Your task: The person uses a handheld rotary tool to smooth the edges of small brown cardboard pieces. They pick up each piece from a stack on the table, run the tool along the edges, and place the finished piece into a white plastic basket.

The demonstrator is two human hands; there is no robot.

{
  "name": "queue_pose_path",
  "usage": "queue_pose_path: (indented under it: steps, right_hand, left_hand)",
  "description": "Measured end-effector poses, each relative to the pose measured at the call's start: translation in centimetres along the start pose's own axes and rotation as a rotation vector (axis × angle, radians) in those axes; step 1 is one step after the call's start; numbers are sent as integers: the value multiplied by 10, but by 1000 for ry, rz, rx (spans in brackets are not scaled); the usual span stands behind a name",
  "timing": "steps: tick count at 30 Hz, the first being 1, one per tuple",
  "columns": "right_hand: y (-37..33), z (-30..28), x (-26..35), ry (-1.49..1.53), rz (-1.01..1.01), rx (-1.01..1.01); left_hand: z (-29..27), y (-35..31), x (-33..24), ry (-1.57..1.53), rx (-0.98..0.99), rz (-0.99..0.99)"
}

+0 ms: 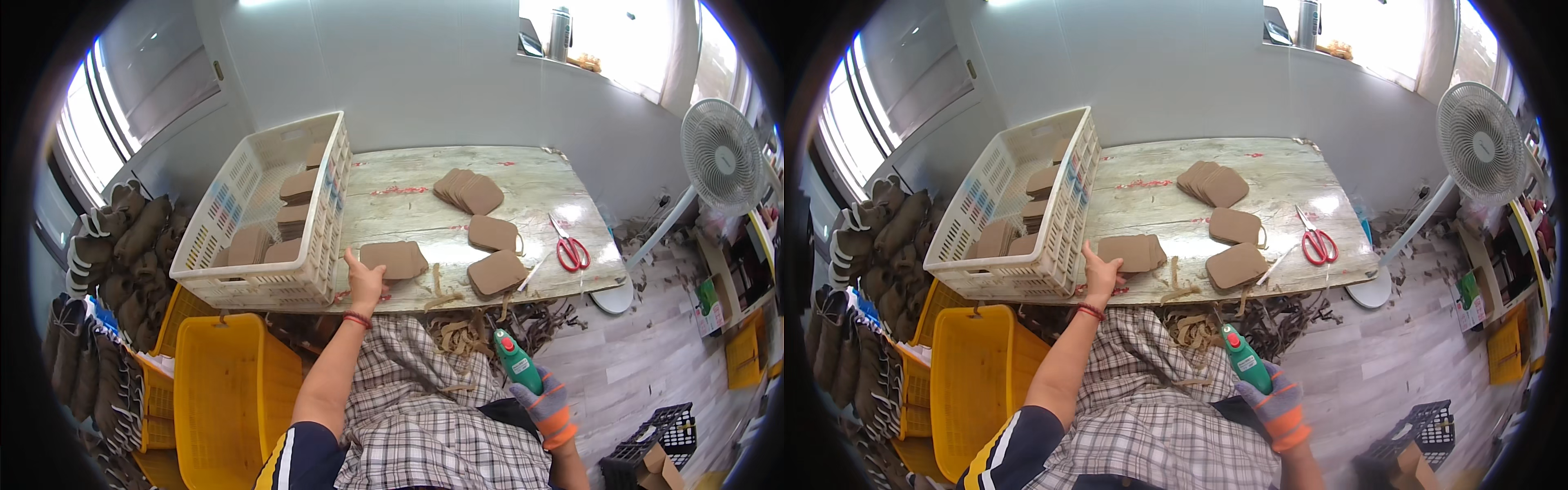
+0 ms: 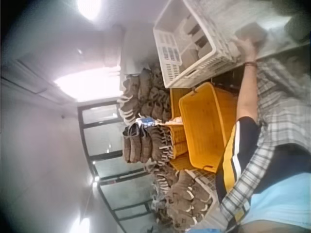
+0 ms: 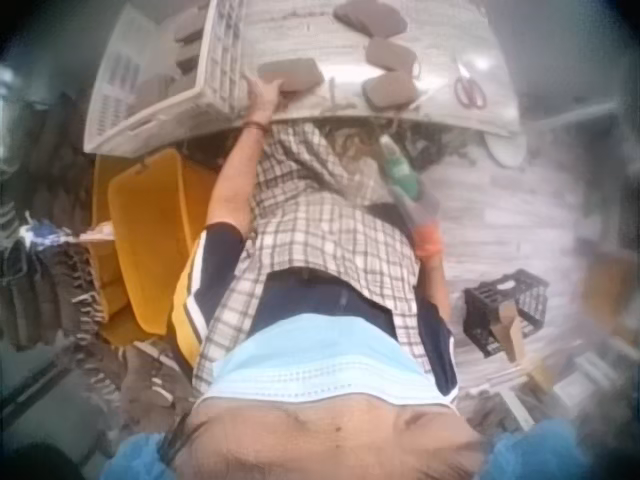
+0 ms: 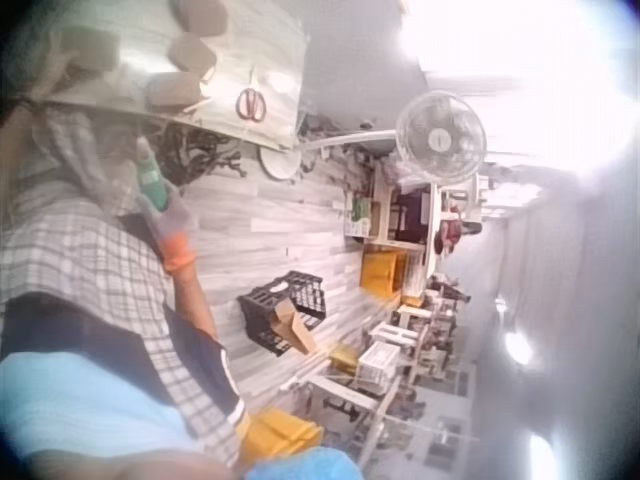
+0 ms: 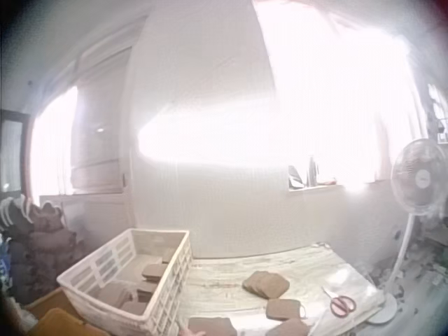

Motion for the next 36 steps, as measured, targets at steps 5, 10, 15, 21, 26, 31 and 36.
queue_pose_path:
  steps: [5,10,15,21,26,31,36]
  right_hand:
    - [-4,-9,-8,35,115,-34]
    - [2,-9,-25,63,114,-91]
    - [3,-17,-44,66,214,-132]
    - [9,-16,-49,67,254,-167]
    - [22,-11,-56,56,250,-156]
    - [34,-1,-13,60,208,-146]
    - [43,8,35,137,82,-154]
  left_hand:
    - [-3,-1,-53,804,228,215]
    - [82,-39,-112,351,427,623]
    - [174,-70,-117,296,756,552]
    - [144,-75,-122,95,483,558]
    - [113,-66,-128,-3,292,423]
    - [113,-71,-94,-1064,160,-333]
    - [99,-73,-123,-1665,8,-692]
Point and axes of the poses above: each hand's wrist, its own y-axis towards the middle knuckle, its own z-axis out of the palm, x = y × z, the point moved 5 cm from there along y, towards the middle knuckle, and after that the axes turned 12 degrees about z, right-handed, at the moved point
